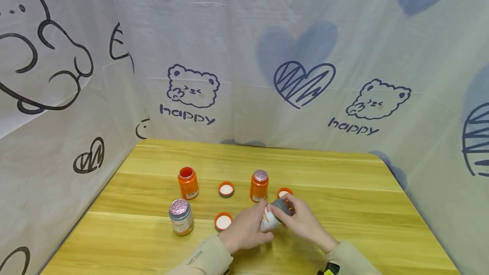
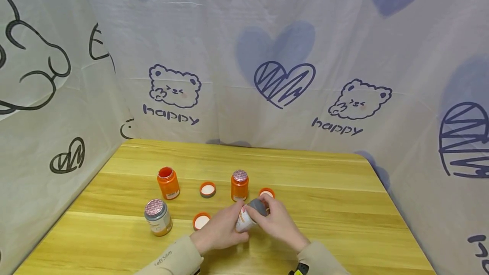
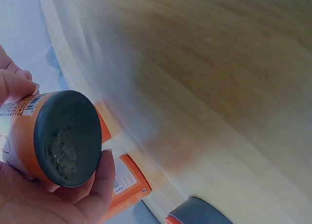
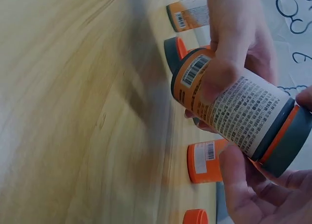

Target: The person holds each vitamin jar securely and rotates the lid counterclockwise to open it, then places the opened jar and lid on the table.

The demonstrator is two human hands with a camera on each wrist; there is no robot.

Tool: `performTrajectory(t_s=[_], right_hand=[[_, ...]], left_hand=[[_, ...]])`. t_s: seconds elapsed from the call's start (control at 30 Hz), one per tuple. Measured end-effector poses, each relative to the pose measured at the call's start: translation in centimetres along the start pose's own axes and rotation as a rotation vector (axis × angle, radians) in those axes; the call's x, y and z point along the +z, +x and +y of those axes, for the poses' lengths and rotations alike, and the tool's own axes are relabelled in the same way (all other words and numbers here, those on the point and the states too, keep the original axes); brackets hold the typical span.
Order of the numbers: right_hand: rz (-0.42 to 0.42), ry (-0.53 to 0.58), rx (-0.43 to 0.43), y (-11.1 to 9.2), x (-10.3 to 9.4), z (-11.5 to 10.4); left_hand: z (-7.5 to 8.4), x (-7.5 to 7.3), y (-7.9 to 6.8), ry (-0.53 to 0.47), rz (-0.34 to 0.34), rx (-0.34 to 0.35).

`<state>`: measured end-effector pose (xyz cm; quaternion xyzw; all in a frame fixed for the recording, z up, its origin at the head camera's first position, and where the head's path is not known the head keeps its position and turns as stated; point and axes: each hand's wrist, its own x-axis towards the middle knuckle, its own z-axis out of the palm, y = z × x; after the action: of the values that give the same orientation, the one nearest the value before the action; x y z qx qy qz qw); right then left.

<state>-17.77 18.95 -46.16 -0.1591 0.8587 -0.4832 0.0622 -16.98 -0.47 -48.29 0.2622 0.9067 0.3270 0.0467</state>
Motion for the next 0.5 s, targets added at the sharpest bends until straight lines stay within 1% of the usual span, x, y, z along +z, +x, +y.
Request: performTrajectory(t_s=[0.13,0.3,0.43,0.5], right_hand=[[0.027,-0.092,0.041,0.15,0.11,-0.17],[0.082,-0.188,0.053,0.36,0.45,-0.09],[0.095,-0.202,0.045,0.43,0.69,0.08],[0.095,-0.199,0.037,0.46,0.76,0.12]], left_hand=[[0.10,0.03,0.13,0.026,-0.004,0.005],[0.23,0.23,0.18,0.046,-0.002,-0.007],[0.11,0.52,0.11,0.046,0.016,0.000],[0.06,0.52,0.11,0.030,0.016,0.001]])
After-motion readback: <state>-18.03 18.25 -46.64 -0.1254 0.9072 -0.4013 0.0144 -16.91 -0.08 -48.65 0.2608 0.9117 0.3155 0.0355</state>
